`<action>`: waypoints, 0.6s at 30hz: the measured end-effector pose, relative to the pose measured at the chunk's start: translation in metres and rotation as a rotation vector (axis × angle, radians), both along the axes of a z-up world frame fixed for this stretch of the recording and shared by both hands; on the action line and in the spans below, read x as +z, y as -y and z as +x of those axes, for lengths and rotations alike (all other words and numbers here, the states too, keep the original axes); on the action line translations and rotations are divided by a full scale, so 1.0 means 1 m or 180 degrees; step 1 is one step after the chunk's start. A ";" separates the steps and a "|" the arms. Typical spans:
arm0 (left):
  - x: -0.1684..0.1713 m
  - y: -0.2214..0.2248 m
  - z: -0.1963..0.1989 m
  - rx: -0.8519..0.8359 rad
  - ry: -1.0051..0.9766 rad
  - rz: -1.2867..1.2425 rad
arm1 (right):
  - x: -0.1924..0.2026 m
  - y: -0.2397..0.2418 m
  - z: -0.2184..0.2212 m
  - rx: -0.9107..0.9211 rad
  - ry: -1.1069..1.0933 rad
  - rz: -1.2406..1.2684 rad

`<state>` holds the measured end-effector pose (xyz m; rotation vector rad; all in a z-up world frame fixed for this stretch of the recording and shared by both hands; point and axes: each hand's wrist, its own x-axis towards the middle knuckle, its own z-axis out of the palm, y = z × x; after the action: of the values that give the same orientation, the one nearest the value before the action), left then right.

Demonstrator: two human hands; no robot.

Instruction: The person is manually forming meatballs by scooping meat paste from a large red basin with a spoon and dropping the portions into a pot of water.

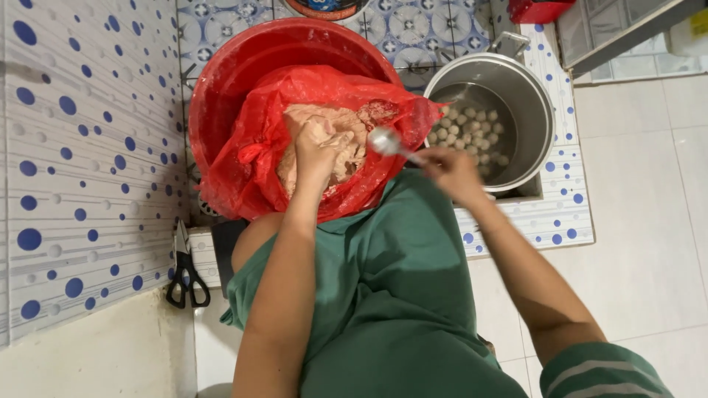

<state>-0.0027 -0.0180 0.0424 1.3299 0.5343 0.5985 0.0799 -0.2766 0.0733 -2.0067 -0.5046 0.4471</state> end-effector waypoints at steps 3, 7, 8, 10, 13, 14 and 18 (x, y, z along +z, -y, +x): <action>0.001 -0.004 -0.004 -0.0126 0.0057 -0.0091 | 0.018 -0.032 -0.033 0.0428 -0.0013 -0.0296; 0.010 -0.001 -0.007 -0.0440 -0.0173 0.0334 | -0.025 -0.043 -0.028 0.0517 -0.0480 -0.0189; 0.013 0.002 -0.007 -0.0636 -0.0116 0.0516 | -0.025 -0.044 -0.026 0.0454 -0.0829 0.0056; 0.006 0.003 -0.004 -0.0821 -0.0048 0.0695 | -0.013 -0.046 -0.020 0.0399 -0.1164 0.0296; -0.008 0.001 0.001 -0.0771 0.0131 0.2061 | 0.013 -0.046 -0.016 0.0127 -0.1716 0.0547; -0.002 0.001 0.003 -0.0689 0.0317 0.2373 | 0.019 -0.045 -0.014 0.0102 -0.1781 0.0620; 0.009 -0.001 0.000 -0.0423 0.0419 0.2455 | 0.029 -0.042 -0.008 0.0150 -0.1561 0.0628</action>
<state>-0.0032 -0.0167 0.0518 2.0128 0.0891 0.8150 0.0717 -0.2348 0.1022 -1.6231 -0.2756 0.8556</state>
